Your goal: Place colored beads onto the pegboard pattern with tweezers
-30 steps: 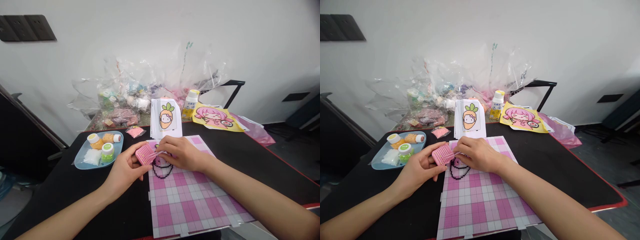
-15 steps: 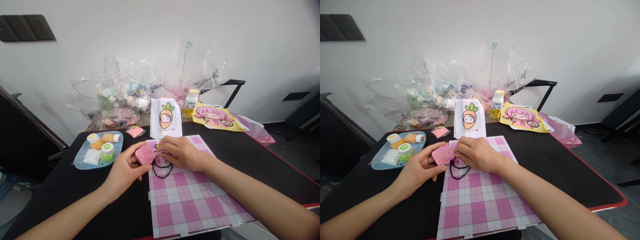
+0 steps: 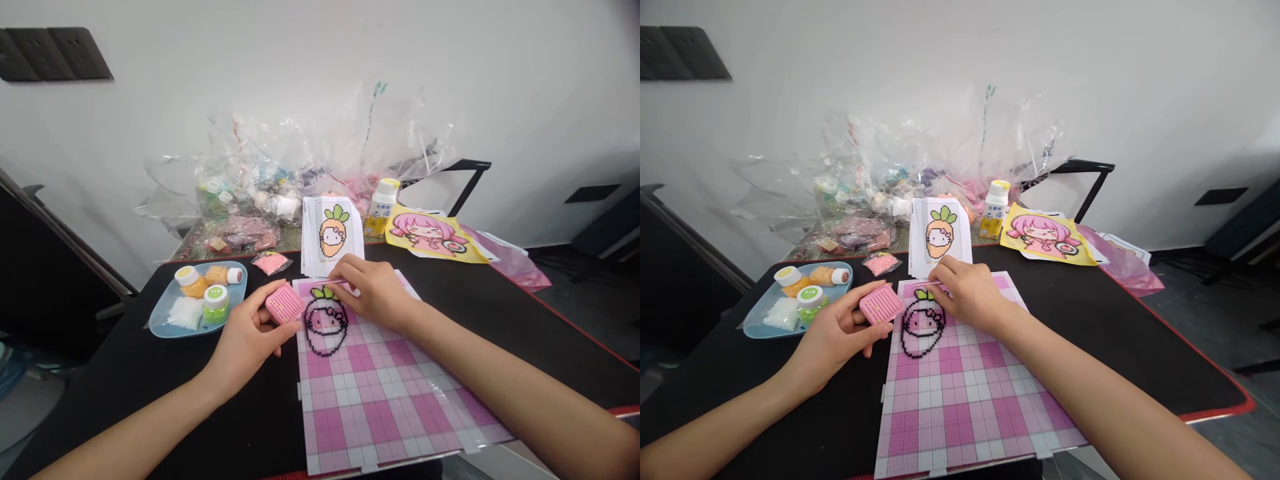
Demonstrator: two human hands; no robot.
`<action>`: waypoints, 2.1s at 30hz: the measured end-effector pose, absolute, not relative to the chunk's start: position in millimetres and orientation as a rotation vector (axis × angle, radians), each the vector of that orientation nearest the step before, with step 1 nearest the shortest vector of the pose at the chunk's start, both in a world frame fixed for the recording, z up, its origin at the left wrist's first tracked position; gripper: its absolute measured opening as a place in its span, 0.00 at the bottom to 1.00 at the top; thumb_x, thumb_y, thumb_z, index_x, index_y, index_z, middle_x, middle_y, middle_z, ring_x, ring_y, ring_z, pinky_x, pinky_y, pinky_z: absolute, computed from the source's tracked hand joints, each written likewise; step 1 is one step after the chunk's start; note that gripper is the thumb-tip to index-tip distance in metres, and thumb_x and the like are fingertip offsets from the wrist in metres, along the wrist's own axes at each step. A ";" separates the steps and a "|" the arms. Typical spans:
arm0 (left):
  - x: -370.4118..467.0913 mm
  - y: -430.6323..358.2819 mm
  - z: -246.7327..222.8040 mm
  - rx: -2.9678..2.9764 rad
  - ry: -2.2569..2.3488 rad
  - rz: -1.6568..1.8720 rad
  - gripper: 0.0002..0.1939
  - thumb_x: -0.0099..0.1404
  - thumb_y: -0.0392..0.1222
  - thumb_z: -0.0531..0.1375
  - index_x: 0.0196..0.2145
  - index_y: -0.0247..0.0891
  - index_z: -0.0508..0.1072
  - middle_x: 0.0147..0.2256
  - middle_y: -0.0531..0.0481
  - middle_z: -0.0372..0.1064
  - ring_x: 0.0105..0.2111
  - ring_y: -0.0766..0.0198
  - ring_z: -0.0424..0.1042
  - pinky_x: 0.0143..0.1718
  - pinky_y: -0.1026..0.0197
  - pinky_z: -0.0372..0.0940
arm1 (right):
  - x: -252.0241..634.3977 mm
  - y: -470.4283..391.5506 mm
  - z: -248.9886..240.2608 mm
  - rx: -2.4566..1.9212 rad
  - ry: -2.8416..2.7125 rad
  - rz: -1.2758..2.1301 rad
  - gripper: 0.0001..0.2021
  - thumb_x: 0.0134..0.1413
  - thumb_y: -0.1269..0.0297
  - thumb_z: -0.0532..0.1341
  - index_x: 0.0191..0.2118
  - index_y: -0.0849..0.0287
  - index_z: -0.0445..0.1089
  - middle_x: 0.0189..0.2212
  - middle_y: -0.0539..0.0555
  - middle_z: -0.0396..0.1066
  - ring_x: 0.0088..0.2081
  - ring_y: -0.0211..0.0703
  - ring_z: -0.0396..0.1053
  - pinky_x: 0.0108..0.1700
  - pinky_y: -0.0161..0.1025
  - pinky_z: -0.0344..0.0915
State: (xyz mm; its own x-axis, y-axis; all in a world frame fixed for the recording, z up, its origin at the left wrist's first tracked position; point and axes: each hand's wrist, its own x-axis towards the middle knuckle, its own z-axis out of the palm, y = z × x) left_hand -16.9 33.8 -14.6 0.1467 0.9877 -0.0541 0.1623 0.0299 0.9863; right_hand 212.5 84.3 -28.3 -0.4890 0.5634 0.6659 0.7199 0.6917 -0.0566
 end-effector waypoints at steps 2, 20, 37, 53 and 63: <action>-17.2 33.2 -14.1 1.363 1.234 0.978 0.40 0.51 0.43 0.70 0.59 0.33 0.62 0.35 0.47 0.74 0.25 0.67 0.65 0.18 0.67 0.63 | 212.9 85.4 -29.8 -1.026 -2.212 -0.322 0.11 0.62 0.60 0.57 0.32 0.61 0.70 0.30 0.51 0.73 0.23 0.34 0.65 0.23 0.33 0.48; -16.3 35.9 -18.0 1.367 1.231 0.988 0.40 0.51 0.43 0.70 0.59 0.34 0.62 0.36 0.47 0.75 0.25 0.67 0.65 0.18 0.67 0.64 | 212.3 88.4 -35.6 -1.127 -2.260 -0.313 0.13 0.63 0.57 0.57 0.33 0.61 0.71 0.31 0.52 0.73 0.23 0.34 0.62 0.24 0.34 0.43; -15.5 34.2 -14.7 1.353 1.240 0.977 0.40 0.50 0.44 0.70 0.58 0.34 0.63 0.36 0.46 0.75 0.26 0.65 0.66 0.18 0.67 0.63 | 213.0 88.1 -35.1 -1.131 -2.274 -0.285 0.14 0.63 0.56 0.56 0.33 0.60 0.71 0.31 0.52 0.73 0.23 0.34 0.62 0.24 0.34 0.44; -16.0 34.2 -16.1 1.364 1.225 0.982 0.39 0.50 0.43 0.70 0.58 0.34 0.63 0.36 0.46 0.75 0.26 0.65 0.67 0.18 0.67 0.63 | 213.1 88.5 -36.1 -1.136 -2.265 -0.300 0.14 0.63 0.56 0.56 0.33 0.61 0.71 0.31 0.52 0.73 0.23 0.34 0.61 0.24 0.34 0.44; -16.7 32.8 -14.9 1.364 1.233 0.977 0.38 0.50 0.43 0.70 0.58 0.36 0.64 0.36 0.46 0.75 0.26 0.64 0.68 0.18 0.66 0.63 | 212.9 88.8 -35.2 -1.137 -2.270 -0.283 0.14 0.63 0.56 0.55 0.33 0.60 0.71 0.31 0.52 0.73 0.23 0.34 0.62 0.24 0.34 0.44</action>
State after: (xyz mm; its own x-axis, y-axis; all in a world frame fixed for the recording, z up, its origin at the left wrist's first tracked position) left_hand -16.7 32.8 -14.9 0.1499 0.9870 -0.0585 0.1682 0.0328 0.9852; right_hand 212.9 88.8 -35.2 -0.4691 0.6637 0.5827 0.7863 0.6143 -0.0666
